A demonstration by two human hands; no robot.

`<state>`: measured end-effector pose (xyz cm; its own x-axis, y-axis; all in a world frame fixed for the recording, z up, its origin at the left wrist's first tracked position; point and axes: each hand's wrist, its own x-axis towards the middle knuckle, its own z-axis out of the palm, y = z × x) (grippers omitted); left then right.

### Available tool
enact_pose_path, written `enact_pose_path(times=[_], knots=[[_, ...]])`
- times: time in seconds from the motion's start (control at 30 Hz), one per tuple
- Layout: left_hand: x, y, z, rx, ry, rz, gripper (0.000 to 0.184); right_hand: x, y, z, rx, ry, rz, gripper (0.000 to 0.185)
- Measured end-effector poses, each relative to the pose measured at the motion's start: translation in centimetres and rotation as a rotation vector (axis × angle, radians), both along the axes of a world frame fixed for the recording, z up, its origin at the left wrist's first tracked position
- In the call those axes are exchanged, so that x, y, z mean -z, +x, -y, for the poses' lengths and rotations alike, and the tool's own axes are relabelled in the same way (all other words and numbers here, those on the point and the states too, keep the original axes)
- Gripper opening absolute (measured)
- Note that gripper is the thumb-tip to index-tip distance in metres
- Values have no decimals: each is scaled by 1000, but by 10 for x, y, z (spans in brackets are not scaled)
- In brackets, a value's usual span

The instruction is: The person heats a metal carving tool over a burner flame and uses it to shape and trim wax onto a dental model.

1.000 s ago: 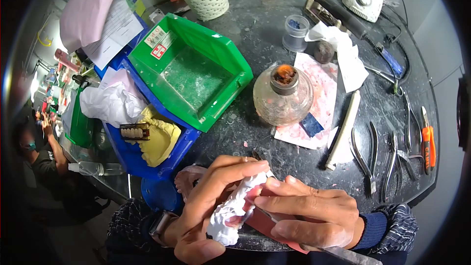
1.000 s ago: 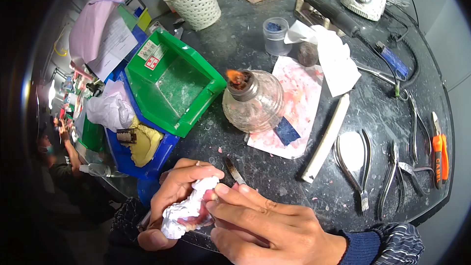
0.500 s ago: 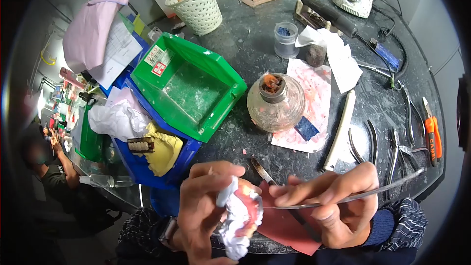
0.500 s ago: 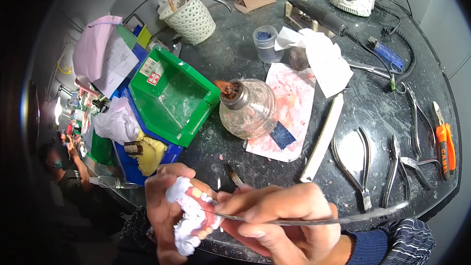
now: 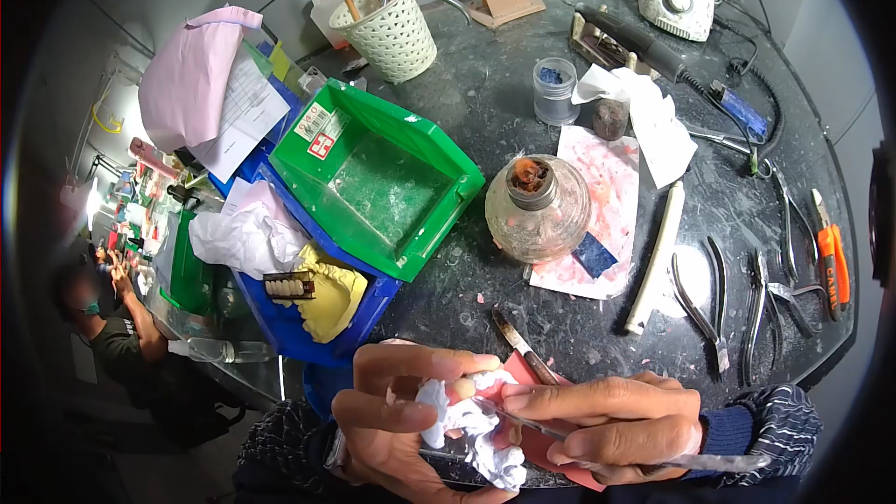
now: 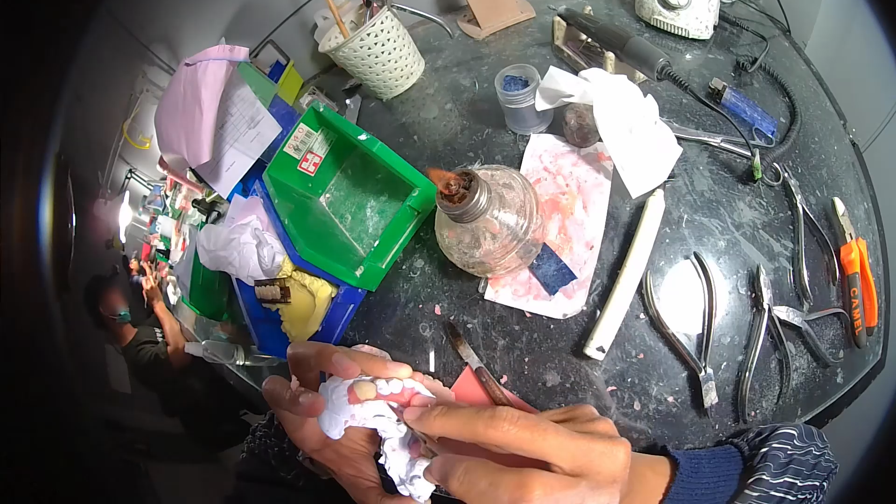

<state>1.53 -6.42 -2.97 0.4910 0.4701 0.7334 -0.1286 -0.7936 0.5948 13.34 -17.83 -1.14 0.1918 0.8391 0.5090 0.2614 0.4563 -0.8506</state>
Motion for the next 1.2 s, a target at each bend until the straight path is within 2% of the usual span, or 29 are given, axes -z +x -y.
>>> enact_pose_path(times=[0.07, 0.1, 0.2, 0.27, 0.33, 0.4, 0.47, 0.63, 0.7, 0.77, 0.8, 0.87, 0.9, 0.93, 1.03, 1.07, 1.13, 1.2], knots=[[2, 1, -6, 21, 157, 47, 29, -2, 3, 3, -30, -60, 42, 6], [5, 9, -17, 84, 288, 151, 28, -4, 4, 4, -45, -90, 63, 7], [-4, 14, -13, 66, 400, 155, 26, 0, -1, 3, 37, -51, 170, 10], [-7, 7, -11, 141, 158, 58, 39, 6, -6, 0, 90, 0, 158, 13], [-4, -14, -15, 367, -309, -32, 70, 7, -8, -1, 118, 44, 121, 14], [7, -14, -10, 311, -280, 34, 80, 7, -10, -2, 120, 84, 59, 13], [11, -14, -9, 299, -248, 56, 85, 7, -9, 0, 135, 102, 110, 11], [11, -12, -11, 316, -202, 112, 83, 2, -6, 5, 109, 69, 80, 9], [11, 8, -1, 260, -190, 289, 84, 0, -5, 5, 75, 64, 0, 8], [6, 14, 1, 206, -142, 303, 84, 7, -12, 4, 81, 95, -308, 6], [2, 10, -2, 178, -100, 227, 84, 9, -17, 2, 81, 112, -461, 6], [7, -5, -13, 251, -237, 223, 74, 10, -21, -3, 148, 274, -546, 7], [5, -7, -12, 199, -311, 200, 66, 9, -24, -6, 179, 356, -589, 7], [-3, -5, -6, 146, -383, 178, 58, 7, -29, -8, 256, 314, -516, 12], [-13, 9, 6, 164, -426, 292, 37, 6, -15, -2, 101, 201, -307, 16], [-14, 14, 9, 198, -410, 359, 31, 2, -4, 1, 10, 134, -91, 23], [-9, -7, 3, -120, -709, 133, 39, 4, -10, 1, 71, 177, -161, 23], [-2, -8, 1, -54, -716, 233, 43, 4, -15, 2, 149, 161, -225, 19]])
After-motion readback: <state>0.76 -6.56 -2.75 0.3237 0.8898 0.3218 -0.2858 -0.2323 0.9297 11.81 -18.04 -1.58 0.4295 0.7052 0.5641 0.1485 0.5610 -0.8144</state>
